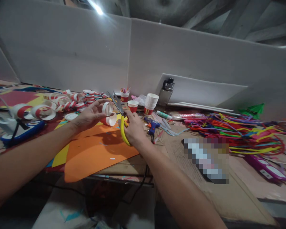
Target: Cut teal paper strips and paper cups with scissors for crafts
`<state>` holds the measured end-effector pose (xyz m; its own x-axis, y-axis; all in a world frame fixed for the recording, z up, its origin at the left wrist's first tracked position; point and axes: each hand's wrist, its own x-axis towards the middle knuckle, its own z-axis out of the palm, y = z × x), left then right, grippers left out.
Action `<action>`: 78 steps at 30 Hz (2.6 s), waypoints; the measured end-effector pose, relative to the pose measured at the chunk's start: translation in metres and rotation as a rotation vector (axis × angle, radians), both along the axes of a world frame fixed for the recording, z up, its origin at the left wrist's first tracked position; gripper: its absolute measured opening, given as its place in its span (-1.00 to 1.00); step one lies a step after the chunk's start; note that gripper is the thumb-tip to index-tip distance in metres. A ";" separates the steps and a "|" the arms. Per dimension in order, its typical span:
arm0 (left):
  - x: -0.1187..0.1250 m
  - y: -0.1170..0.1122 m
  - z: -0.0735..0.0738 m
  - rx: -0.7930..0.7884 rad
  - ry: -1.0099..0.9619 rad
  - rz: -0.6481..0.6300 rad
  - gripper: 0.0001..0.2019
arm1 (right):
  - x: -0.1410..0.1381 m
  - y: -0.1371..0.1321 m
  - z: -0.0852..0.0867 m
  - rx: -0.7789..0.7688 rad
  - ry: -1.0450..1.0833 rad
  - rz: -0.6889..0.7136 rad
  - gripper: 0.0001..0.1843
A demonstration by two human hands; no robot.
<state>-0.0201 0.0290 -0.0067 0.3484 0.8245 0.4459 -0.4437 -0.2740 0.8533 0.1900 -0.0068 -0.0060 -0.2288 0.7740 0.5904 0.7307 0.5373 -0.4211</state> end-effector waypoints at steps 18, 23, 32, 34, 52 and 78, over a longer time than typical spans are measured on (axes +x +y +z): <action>-0.002 -0.002 0.005 -0.238 -0.078 -0.041 -0.67 | 0.004 0.000 -0.004 0.080 -0.197 -0.045 -0.56; -0.001 -0.001 0.001 -0.269 -0.043 -0.081 -0.61 | 0.003 -0.002 -0.002 0.118 -0.322 -0.095 -0.56; 0.002 -0.002 0.000 -0.264 -0.001 -0.046 -0.55 | 0.003 -0.001 -0.002 0.127 -0.352 -0.097 -0.56; 0.003 -0.002 -0.001 -0.245 0.013 -0.045 -0.54 | 0.003 -0.002 -0.001 0.115 -0.359 -0.100 -0.55; 0.008 -0.011 0.009 -0.259 0.078 0.013 -0.42 | 0.001 -0.006 0.002 -0.006 -0.403 -0.100 -0.48; 0.001 -0.007 0.008 -0.177 0.160 -0.021 -0.31 | 0.001 -0.006 0.005 -0.027 -0.442 -0.094 -0.57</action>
<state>-0.0193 0.0216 0.0015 0.4210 0.8768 0.2326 -0.3035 -0.1055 0.9470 0.1908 -0.0131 -0.0010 -0.3825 0.8172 0.4312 0.8885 0.4533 -0.0709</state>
